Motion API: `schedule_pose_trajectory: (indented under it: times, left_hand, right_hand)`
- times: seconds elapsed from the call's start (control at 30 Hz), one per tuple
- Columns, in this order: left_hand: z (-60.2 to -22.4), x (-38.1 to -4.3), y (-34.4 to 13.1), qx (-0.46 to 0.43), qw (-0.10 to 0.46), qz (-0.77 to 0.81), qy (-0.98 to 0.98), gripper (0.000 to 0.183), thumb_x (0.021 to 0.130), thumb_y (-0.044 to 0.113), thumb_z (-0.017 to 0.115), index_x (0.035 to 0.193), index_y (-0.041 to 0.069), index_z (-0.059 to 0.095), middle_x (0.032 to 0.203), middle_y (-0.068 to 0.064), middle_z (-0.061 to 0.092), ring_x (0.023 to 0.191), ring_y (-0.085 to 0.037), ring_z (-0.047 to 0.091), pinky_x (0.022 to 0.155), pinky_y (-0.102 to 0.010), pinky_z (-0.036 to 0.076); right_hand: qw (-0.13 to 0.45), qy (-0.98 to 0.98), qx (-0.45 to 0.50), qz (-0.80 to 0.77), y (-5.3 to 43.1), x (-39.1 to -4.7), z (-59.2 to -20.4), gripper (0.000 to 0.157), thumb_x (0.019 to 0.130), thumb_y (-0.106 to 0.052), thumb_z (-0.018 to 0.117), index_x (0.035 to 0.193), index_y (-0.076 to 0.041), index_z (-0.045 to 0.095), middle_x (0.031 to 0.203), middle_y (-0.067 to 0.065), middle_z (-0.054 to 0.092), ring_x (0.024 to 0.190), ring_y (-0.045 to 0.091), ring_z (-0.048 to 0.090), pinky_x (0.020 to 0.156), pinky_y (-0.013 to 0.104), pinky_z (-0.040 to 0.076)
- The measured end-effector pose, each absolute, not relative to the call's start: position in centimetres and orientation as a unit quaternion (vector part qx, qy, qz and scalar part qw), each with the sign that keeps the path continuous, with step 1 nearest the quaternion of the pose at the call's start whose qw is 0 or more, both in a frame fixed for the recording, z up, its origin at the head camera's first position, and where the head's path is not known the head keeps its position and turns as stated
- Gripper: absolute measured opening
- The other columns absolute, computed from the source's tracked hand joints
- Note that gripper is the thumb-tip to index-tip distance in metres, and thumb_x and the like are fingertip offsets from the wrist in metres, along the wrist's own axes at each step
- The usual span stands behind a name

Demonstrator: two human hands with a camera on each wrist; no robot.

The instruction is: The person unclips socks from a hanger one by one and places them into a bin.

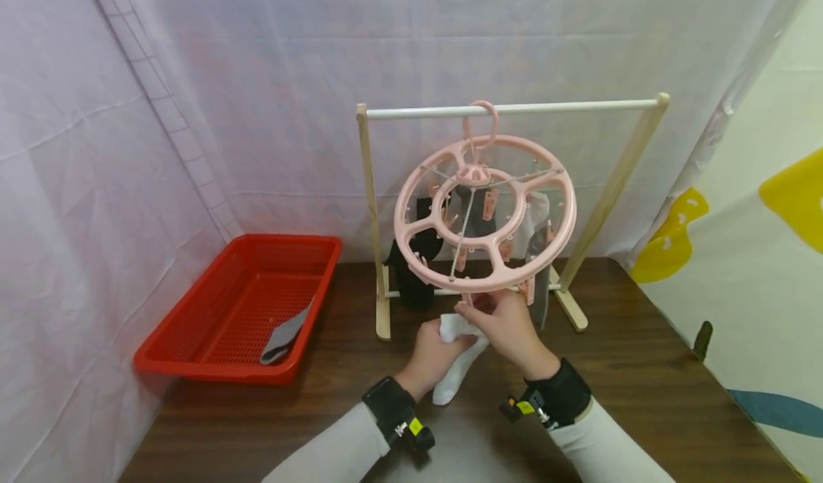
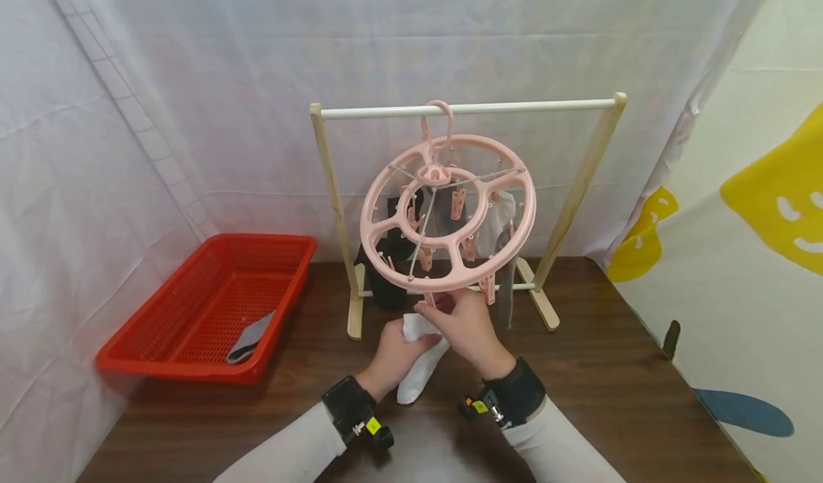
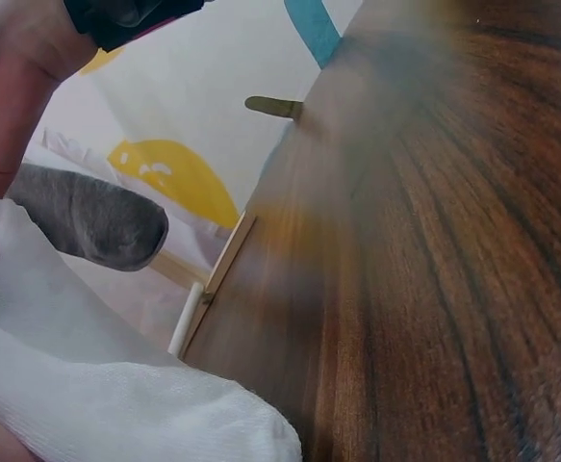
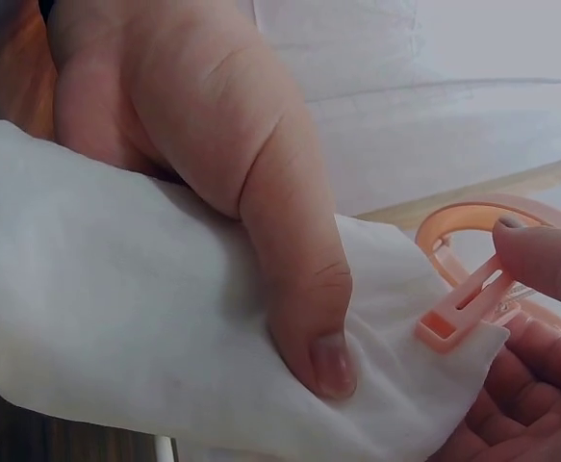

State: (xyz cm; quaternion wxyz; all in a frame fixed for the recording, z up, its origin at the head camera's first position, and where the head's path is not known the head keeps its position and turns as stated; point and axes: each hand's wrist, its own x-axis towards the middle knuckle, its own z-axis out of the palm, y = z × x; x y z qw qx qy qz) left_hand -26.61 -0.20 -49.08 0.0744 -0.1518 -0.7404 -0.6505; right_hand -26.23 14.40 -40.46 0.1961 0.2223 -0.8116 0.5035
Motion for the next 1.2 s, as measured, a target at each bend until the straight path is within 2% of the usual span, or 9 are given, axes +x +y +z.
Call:
schedule_pose_trajectory:
  times: [0.27,0.5,0.77,1.07,1.2]
  left_hand:
    - [-48.9,-26.5,-0.3,-0.147,0.078,-0.646,-0.745,0.03,0.078,0.025,0.08,0.098,0.005,0.073,0.089,-0.007,0.075,0.076,-0.012,0.067,0.069,-0.031,0.057]
    - [-48.5,-26.6,-0.4,-0.143,0.081,-0.65,-0.742,0.029,0.077,0.024,0.08,0.098,0.005,0.073,0.088,-0.007,0.075,0.075,-0.012,0.067,0.069,-0.03,0.057]
    - [-48.5,-26.6,-0.3,-0.14,0.071,-0.653,-0.741,0.028,0.078,0.024,0.079,0.098,0.004,0.073,0.088,-0.007,0.075,0.076,-0.013,0.068,0.069,-0.032,0.057]
    - [-48.7,-26.6,-0.2,-0.149,0.073,-0.65,-0.741,0.028,0.077,0.022,0.08,0.098,0.005,0.073,0.088,-0.008,0.075,0.077,-0.013,0.068,0.069,-0.031,0.057]
    - [-48.5,-26.5,-0.2,-0.153,0.068,-0.646,-0.745,0.029,0.077,0.024,0.08,0.099,0.005,0.073,0.089,-0.007,0.075,0.077,-0.012,0.069,0.069,-0.031,0.057]
  right_hand:
    - [0.189,-0.82,0.221,0.493,14.4,-26.3,-40.7,0.021,0.083,-0.023,0.078,0.102,-0.02,0.069,0.082,-0.002,0.067,0.073,0.014,0.062,0.061,0.03,0.051]
    - [0.192,-0.815,0.231,0.496,13.6,-25.0,-38.3,0.02,0.083,-0.013,0.076,0.1,-0.007,0.068,0.078,0.002,0.063,0.071,0.02,0.06,0.06,0.032,0.05]
    - [0.182,-0.812,0.231,0.504,13.5,-24.0,-37.2,0.02,0.083,-0.01,0.076,0.098,-0.003,0.067,0.078,0.004,0.063,0.072,0.02,0.06,0.062,0.031,0.05]
    - [0.169,-0.801,0.243,0.521,13.8,-24.2,-37.2,0.012,0.084,-0.008,0.074,0.095,-0.009,0.068,0.077,0.007,0.064,0.071,0.02,0.061,0.06,0.03,0.051]
    - [0.164,-0.794,0.248,0.53,13.9,-24.3,-37.4,0.011,0.085,-0.005,0.072,0.096,-0.007,0.07,0.079,0.009,0.068,0.071,0.019,0.064,0.06,0.029,0.054]
